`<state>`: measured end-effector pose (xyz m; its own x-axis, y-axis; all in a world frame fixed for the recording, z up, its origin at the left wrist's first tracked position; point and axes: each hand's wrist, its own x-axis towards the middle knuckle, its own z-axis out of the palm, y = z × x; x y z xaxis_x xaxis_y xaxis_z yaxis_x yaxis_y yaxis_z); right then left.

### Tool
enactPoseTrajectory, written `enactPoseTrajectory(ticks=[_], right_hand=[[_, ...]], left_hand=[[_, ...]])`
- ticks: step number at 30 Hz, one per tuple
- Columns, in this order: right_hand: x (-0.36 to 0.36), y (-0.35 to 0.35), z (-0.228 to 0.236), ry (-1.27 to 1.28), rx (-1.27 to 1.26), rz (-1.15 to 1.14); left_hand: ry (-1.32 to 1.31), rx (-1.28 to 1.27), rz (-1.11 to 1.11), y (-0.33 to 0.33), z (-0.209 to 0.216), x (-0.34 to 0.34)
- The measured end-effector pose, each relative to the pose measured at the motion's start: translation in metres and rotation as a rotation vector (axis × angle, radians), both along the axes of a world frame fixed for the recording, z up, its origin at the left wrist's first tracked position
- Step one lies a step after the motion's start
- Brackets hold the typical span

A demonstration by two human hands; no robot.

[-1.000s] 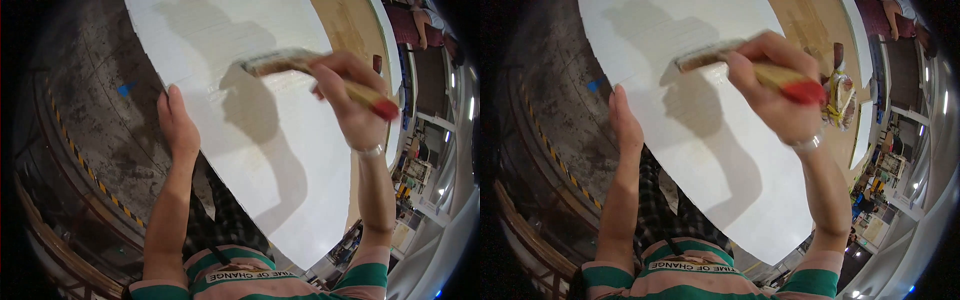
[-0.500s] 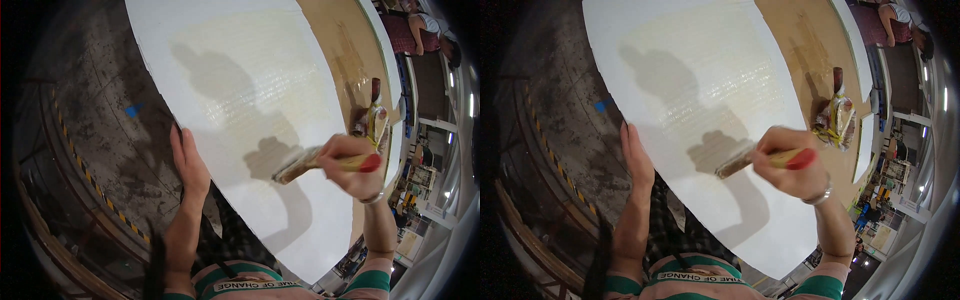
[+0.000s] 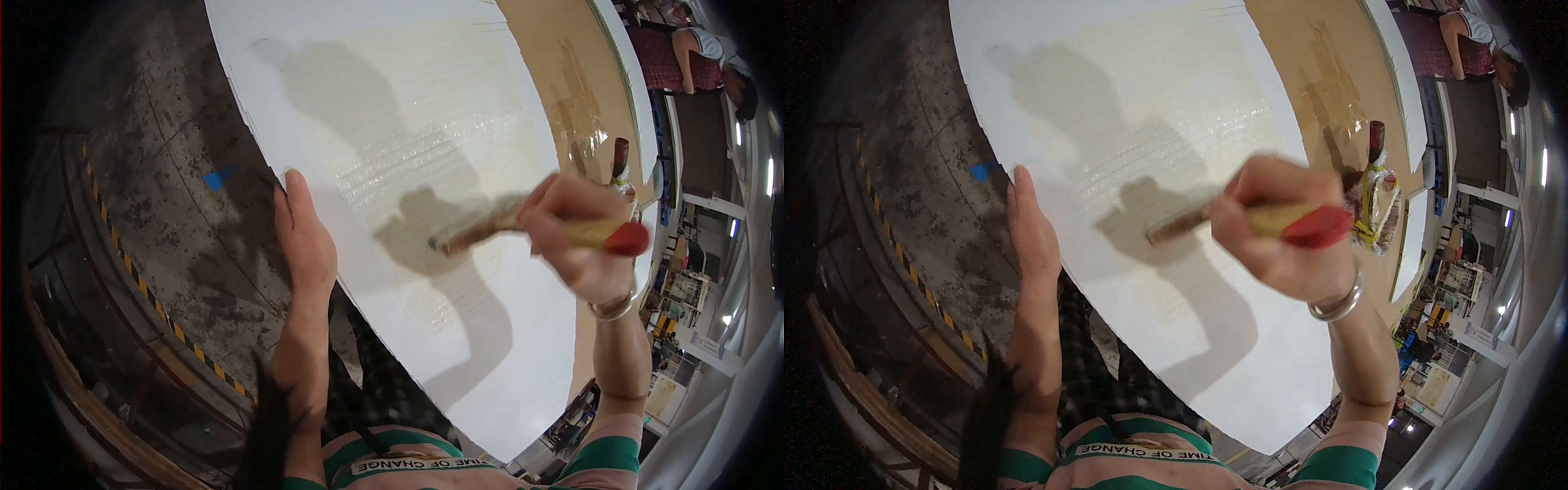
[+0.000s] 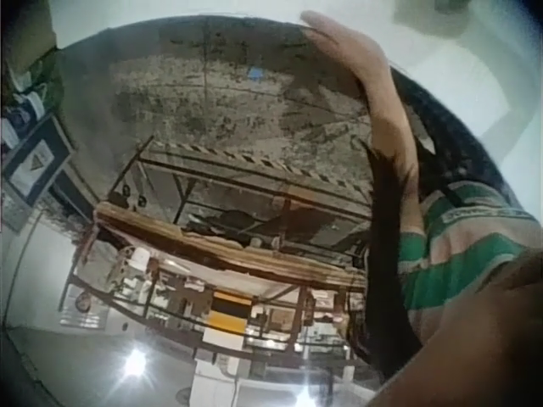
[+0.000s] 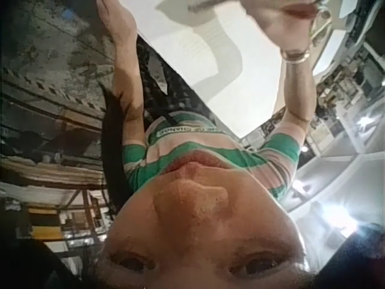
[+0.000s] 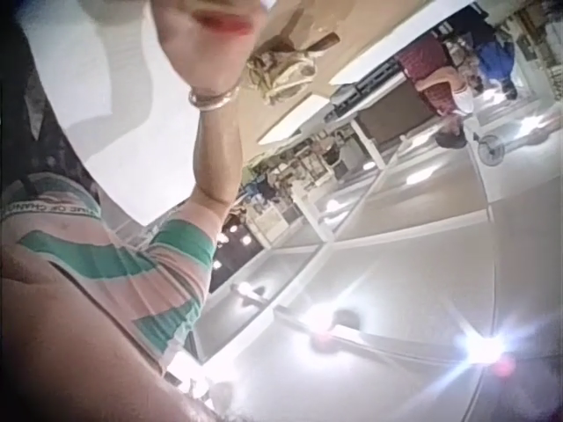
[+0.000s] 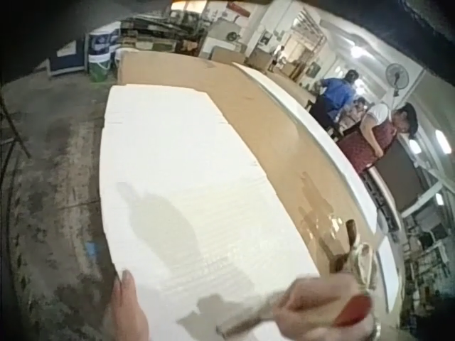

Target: Applying glue with a large brush to white panels on a production table.

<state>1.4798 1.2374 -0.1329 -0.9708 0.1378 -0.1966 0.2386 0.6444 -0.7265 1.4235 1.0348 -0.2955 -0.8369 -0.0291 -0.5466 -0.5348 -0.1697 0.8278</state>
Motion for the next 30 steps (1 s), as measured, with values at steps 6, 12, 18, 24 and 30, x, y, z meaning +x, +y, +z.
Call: enactPoseTrajectory(ticks=[6,12,18,24,30], right_hand=[[-0.023,0.005,-0.015,-0.022,0.061,0.059],[-0.034,-0.006,-0.002,0.140,-0.117,-0.213],[-0.030,0.014,0.006,-0.158,-0.015,-0.054],[-0.083,0.003,-0.027,0.332,-0.136,-0.150],[-0.061,0.017,0.001,0.049,0.057,-0.081]], left_hand=[[0.079,0.065,0.018,0.006,-0.004,0.001],[0.094,0.045,-0.015,0.010,-0.001,0.003],[0.071,0.058,0.020,0.006,-0.003,0.005],[0.077,0.056,0.011,0.014,-0.001,0.003],[0.027,0.012,0.012,0.006,0.003,0.002]])
